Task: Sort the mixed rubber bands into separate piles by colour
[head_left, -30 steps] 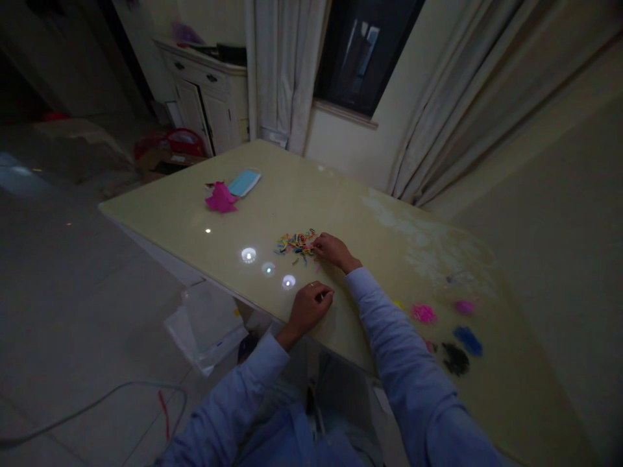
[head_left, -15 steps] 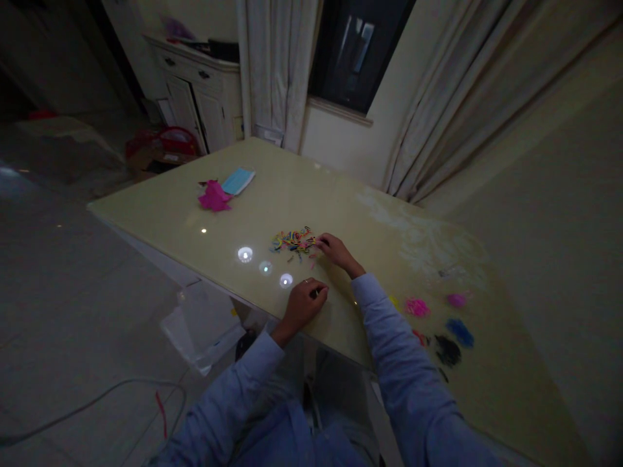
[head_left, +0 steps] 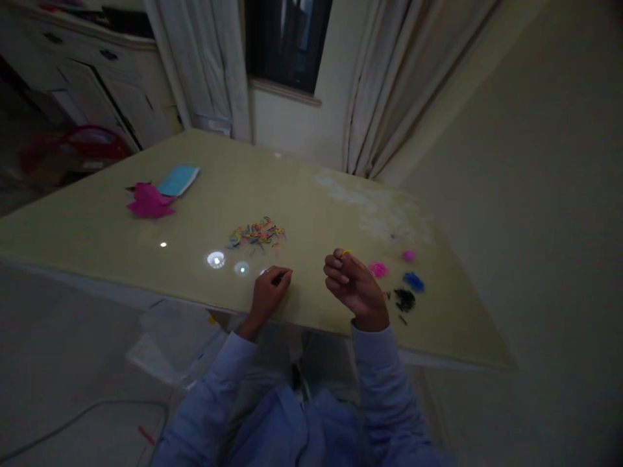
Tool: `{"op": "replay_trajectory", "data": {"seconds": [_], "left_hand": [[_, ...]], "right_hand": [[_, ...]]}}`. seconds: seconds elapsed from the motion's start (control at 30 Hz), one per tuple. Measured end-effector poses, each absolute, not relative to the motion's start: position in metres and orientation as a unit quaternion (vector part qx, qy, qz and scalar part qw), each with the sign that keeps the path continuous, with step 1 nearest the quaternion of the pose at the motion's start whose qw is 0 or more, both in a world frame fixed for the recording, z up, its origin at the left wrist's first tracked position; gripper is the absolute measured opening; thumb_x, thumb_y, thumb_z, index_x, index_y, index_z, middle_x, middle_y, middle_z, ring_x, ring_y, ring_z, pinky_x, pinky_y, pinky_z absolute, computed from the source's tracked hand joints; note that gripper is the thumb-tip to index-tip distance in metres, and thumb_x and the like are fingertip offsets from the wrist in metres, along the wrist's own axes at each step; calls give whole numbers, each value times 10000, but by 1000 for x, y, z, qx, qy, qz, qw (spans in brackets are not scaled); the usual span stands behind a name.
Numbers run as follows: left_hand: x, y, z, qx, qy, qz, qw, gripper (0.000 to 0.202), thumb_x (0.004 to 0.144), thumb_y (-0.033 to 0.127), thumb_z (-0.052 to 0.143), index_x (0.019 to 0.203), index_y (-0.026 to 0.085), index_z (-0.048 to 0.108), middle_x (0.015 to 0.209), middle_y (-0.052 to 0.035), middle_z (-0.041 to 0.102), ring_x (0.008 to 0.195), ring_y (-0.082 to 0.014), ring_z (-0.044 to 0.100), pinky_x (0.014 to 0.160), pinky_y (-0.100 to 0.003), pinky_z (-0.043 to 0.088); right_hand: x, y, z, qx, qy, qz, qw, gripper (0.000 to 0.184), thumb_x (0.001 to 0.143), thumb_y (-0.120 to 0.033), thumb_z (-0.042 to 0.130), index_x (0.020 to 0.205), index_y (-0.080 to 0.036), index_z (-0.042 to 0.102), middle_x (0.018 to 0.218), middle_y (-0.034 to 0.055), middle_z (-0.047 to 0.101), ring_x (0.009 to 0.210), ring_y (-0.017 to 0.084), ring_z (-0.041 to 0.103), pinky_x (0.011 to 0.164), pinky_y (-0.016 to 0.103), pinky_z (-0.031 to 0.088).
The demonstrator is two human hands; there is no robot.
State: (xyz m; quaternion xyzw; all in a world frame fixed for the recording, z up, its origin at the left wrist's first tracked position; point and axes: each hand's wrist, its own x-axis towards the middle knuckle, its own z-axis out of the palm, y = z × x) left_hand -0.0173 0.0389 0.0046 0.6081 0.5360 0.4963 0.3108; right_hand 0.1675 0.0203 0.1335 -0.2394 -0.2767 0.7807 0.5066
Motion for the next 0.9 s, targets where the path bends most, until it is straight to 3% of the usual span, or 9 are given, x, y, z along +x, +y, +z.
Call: {"op": "replay_trajectory", "data": {"seconds": [0.27, 0.33, 0.4, 0.5, 0.67, 0.77, 0.9], "left_hand": [[-20, 39, 7, 603, 551, 494, 298, 254, 827, 393, 575, 804, 183, 717, 795, -29, 703, 757, -161, 639, 725, -279, 486], [-21, 39, 6, 602, 553, 495, 294, 255, 826, 394, 575, 811, 182, 717, 808, -31, 707, 766, -161, 641, 732, -277, 490], [-22, 39, 4, 604, 553, 494, 292, 255, 827, 394, 573, 817, 184, 718, 818, -31, 711, 769, -160, 644, 743, -278, 494], [-22, 40, 2, 609, 554, 489, 288, 255, 829, 397, 575, 822, 187, 720, 824, -30, 715, 764, -159, 644, 750, -280, 498], [-22, 41, 3, 606, 562, 486, 282, 259, 820, 404, 578, 814, 189, 721, 817, -30, 715, 761, -161, 641, 754, -279, 502], [-22, 40, 5, 601, 567, 485, 287, 271, 813, 417, 573, 801, 187, 715, 805, -31, 713, 753, -163, 639, 738, -280, 500], [-21, 39, 8, 601, 562, 486, 293, 264, 820, 405, 567, 809, 185, 713, 818, -37, 715, 770, -165, 644, 738, -283, 498]], "right_hand": [[196, -7, 135, -342, -340, 675, 558, 250, 748, -342, 751, 840, -194, 572, 736, -41, 441, 518, 58, 272, 447, 182, 260], [213, 1, 119, -443, -397, 562, 575, 245, 761, -378, 720, 861, -198, 587, 728, -31, 486, 529, 75, 319, 477, 206, 285], [234, 14, 98, -572, -442, 357, 591, 226, 798, -405, 652, 872, -197, 604, 727, -13, 531, 581, 110, 404, 540, 239, 349], [262, 34, 67, -682, -543, 128, 473, 168, 827, -343, 554, 817, -185, 613, 842, 62, 615, 781, 188, 520, 744, 328, 435], [275, 47, 34, -708, -649, 97, 261, 184, 857, -222, 458, 836, -173, 634, 893, 111, 638, 878, 224, 547, 826, 352, 430], [274, 47, 27, -705, -666, 97, 225, 223, 875, -204, 439, 879, -163, 658, 912, 120, 635, 881, 218, 550, 827, 339, 432], [278, 44, 28, -684, -677, 102, 252, 263, 887, -216, 435, 931, -153, 686, 921, 127, 637, 873, 224, 555, 832, 363, 440]]}}
